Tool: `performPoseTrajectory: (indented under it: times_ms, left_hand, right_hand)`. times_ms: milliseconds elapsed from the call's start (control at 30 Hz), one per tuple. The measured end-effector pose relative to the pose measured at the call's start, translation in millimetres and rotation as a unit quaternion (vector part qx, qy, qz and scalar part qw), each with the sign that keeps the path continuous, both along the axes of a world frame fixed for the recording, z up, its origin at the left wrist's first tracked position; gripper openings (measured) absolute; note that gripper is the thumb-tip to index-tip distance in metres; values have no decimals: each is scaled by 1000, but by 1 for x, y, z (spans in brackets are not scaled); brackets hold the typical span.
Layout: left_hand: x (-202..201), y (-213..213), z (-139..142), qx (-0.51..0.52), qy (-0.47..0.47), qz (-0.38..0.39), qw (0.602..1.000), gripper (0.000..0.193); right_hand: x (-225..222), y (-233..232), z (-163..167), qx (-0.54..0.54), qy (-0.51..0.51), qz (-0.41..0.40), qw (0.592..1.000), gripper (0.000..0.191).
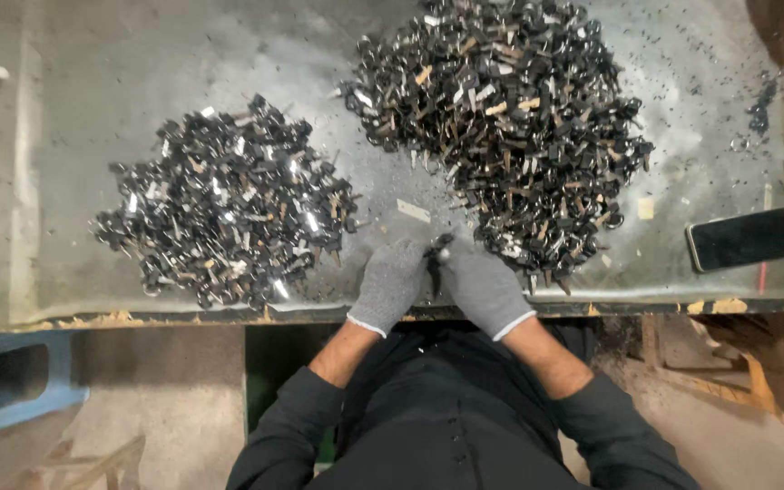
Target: The person sits at a workbench with two large piles of small black metal lock parts. They pick individual parts from the center of the table, handle and turn them in their gloved hands, and place them one at a time onto the left pile, repeating this sorting motion throughout the episode.
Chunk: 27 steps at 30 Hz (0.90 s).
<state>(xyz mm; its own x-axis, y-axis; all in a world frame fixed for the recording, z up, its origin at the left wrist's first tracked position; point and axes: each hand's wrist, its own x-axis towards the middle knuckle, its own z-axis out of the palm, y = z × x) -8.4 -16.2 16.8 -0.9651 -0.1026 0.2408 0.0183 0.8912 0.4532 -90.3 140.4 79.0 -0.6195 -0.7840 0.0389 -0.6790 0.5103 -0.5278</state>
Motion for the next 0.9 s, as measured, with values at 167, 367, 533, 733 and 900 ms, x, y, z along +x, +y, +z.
performPoseTrajectory:
  times_ms: [167,367,533,733,900]
  left_hand:
    - [7,7,0,-21,-48,10,999,20]
    - [0,3,15,113,-19,73,991,29]
    - [-1,4,15,105,33,22,994,34]
    - [-4,3,27,104,28,12,994,37]
    - [-3,5,39,206,22,91,974,51]
  right_hand:
    - [2,-1,-2,157,-5,-55,986,23]
    - [-4,4,10,16,114,-22,993,31]
    - [11,1,-9,134,130,-19,982,20]
    - [-13,-5,-23,132,-77,14,988,27]
    - [-31,0,-5,152,-247,-45,956,42]
